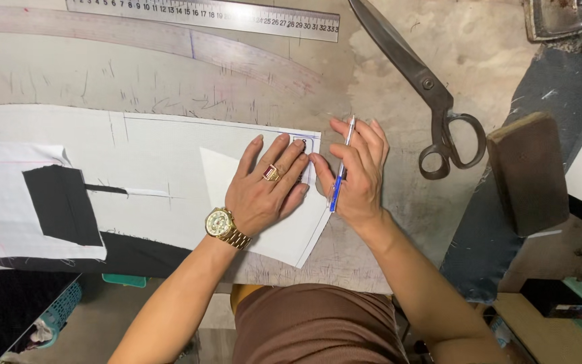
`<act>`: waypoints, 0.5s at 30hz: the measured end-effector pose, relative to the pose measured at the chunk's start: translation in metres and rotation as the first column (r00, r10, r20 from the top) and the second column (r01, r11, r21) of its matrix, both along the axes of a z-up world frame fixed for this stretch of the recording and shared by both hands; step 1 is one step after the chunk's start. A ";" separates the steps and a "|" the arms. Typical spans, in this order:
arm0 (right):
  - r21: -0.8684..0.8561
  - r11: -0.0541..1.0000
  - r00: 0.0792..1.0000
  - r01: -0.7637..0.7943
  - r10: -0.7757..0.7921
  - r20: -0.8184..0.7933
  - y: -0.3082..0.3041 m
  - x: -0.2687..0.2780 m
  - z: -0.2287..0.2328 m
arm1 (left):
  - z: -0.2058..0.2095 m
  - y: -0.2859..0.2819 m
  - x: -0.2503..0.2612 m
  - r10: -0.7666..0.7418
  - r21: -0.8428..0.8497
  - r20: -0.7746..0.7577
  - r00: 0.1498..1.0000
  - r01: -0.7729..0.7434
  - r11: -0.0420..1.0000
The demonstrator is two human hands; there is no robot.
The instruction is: The person uses a ruler and a blue pen to draw straight lines and mark measurements on a white paper pattern. They reposition the ruler multiple times to create intersecting lines and then trace the edge of a small rectangular object onto the pattern.
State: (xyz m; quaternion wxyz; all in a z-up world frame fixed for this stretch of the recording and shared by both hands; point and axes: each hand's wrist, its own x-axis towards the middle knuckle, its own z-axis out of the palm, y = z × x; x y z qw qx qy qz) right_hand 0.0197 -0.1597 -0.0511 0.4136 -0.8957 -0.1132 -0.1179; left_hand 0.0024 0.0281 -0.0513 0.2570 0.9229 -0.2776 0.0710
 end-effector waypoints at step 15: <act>-0.012 1.000 1.000 -0.001 0.001 -0.003 0.000 0.001 0.001 | -0.002 -0.002 0.000 0.007 -0.021 0.014 1.000 -0.007 1.000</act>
